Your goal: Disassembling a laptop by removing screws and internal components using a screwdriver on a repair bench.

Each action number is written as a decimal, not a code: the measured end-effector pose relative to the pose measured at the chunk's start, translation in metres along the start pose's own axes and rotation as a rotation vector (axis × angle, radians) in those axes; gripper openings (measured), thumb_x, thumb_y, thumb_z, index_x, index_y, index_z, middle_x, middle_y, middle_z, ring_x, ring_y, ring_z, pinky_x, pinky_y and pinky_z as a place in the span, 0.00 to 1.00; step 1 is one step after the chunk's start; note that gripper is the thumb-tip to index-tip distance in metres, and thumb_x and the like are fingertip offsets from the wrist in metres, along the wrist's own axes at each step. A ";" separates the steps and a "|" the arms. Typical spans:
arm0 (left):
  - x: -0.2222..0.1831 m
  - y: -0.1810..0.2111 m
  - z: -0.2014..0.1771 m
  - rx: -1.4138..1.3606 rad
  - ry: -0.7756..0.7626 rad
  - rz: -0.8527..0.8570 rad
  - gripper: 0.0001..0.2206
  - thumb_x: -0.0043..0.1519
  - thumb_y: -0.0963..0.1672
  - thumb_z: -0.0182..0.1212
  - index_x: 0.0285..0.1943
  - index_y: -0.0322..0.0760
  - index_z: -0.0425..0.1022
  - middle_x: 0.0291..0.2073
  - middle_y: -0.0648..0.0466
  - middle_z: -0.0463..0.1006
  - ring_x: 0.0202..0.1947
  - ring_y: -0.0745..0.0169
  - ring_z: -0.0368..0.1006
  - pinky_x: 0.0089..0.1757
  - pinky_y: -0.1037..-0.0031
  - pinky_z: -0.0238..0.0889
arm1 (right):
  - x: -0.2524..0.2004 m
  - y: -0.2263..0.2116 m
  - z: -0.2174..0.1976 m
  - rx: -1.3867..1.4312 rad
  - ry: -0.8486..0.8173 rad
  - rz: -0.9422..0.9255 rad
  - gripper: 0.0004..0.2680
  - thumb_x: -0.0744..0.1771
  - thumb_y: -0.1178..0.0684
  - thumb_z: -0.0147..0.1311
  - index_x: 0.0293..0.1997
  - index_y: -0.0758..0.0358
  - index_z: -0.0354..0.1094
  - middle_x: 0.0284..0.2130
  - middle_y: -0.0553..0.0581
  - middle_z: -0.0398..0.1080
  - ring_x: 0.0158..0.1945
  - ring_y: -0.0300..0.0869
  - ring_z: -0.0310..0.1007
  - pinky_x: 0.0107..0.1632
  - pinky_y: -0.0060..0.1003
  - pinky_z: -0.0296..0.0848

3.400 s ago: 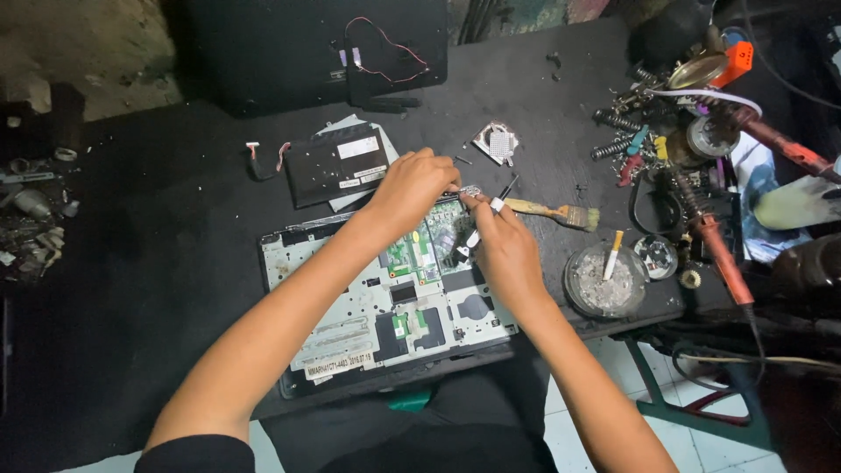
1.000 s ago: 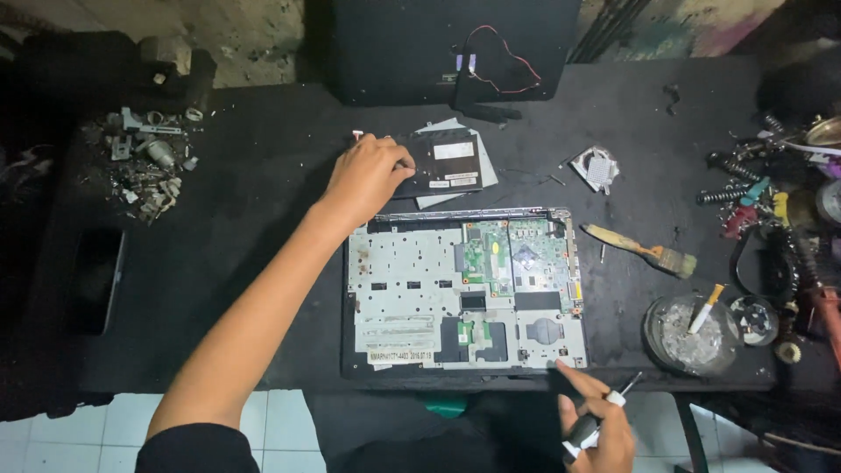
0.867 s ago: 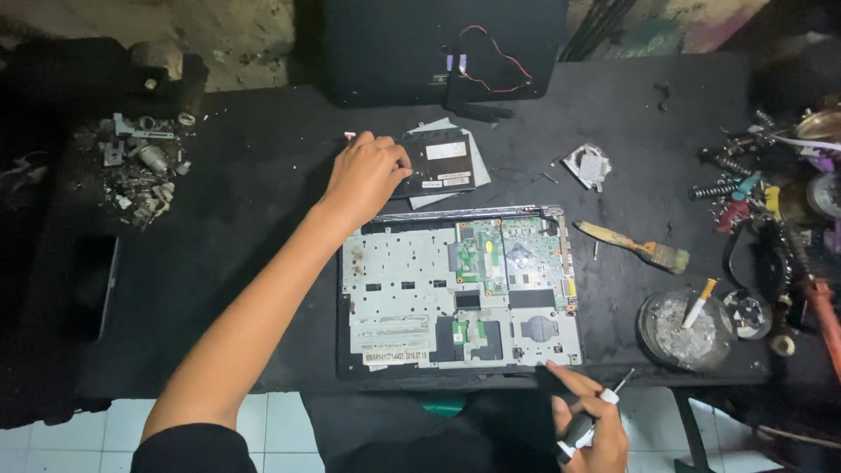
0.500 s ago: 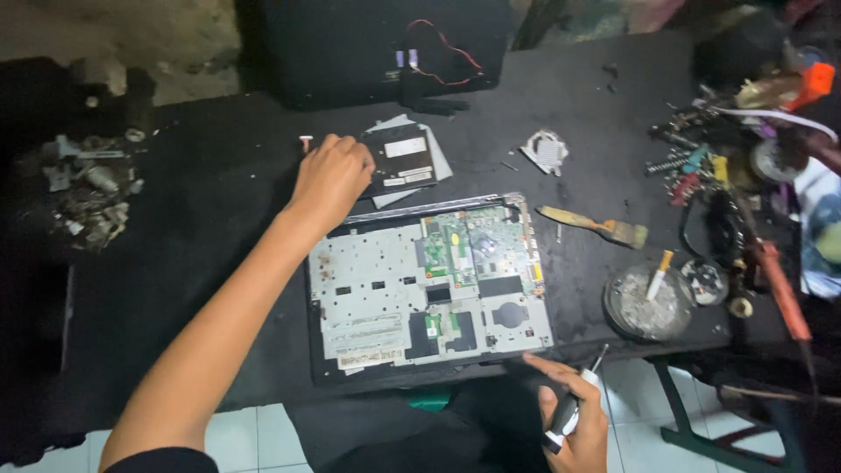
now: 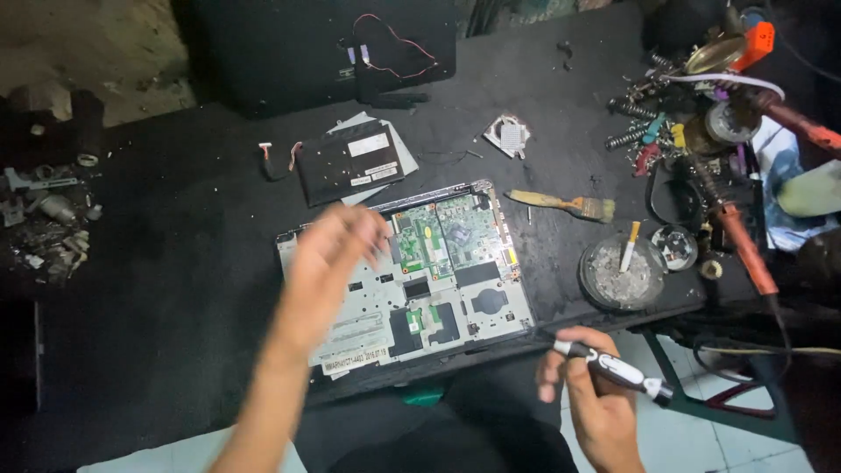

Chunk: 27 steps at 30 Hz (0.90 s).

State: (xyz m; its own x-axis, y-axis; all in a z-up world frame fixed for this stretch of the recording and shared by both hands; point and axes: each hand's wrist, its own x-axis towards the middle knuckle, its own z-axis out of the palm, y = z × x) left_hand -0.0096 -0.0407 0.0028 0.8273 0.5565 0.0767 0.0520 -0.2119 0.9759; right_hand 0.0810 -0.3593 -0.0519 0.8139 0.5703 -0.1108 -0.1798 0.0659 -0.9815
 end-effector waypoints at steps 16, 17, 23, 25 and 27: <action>-0.101 0.009 0.119 -1.468 -0.086 -0.475 0.05 0.71 0.44 0.52 0.48 0.38 0.67 0.49 0.46 0.74 0.51 0.56 0.74 0.47 0.71 0.72 | 0.006 -0.042 0.076 -0.755 0.594 -0.748 0.30 0.65 0.45 0.51 0.73 0.57 0.34 0.43 0.65 0.51 0.41 0.57 0.59 0.50 0.52 0.69; -0.101 0.012 0.119 -1.467 -0.087 -0.466 0.05 0.72 0.44 0.51 0.47 0.38 0.66 0.48 0.45 0.74 0.49 0.57 0.73 0.48 0.71 0.71 | 0.008 -0.044 0.082 -0.615 0.507 -0.798 0.29 0.66 0.51 0.50 0.72 0.51 0.32 0.21 0.71 0.62 0.20 0.59 0.70 0.36 0.52 0.79; -0.100 0.018 0.116 -1.339 -0.051 -0.473 0.07 0.71 0.45 0.51 0.47 0.36 0.67 0.49 0.44 0.74 0.49 0.57 0.73 0.48 0.71 0.71 | 0.017 -0.054 0.101 -0.347 0.331 -0.910 0.25 0.63 0.60 0.42 0.65 0.34 0.41 0.29 0.98 0.55 0.26 0.81 0.66 0.30 0.65 0.75; -0.100 0.019 0.118 -1.322 -0.038 -0.475 0.08 0.71 0.45 0.51 0.48 0.34 0.68 0.49 0.44 0.74 0.49 0.57 0.72 0.48 0.71 0.72 | 0.005 -0.032 0.046 0.476 -0.096 -0.562 0.23 0.64 0.50 0.41 0.63 0.71 0.37 0.44 1.05 0.45 0.49 0.84 0.49 0.54 0.61 0.56; -0.101 0.020 0.119 -1.305 -0.026 -0.479 0.10 0.70 0.45 0.52 0.50 0.31 0.69 0.48 0.44 0.74 0.49 0.57 0.72 0.48 0.71 0.72 | -0.002 -0.026 0.019 1.252 -0.493 -0.088 0.38 0.66 0.40 0.41 0.61 1.07 0.30 0.59 1.10 0.35 0.72 0.86 0.33 0.78 0.54 0.39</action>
State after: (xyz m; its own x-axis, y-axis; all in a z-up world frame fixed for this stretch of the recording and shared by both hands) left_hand -0.0256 -0.1970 -0.0098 0.8884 0.3430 -0.3051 -0.2119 0.8960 0.3903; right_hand 0.0737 -0.3468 -0.0236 0.6145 0.7407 0.2714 -0.7325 0.6635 -0.1522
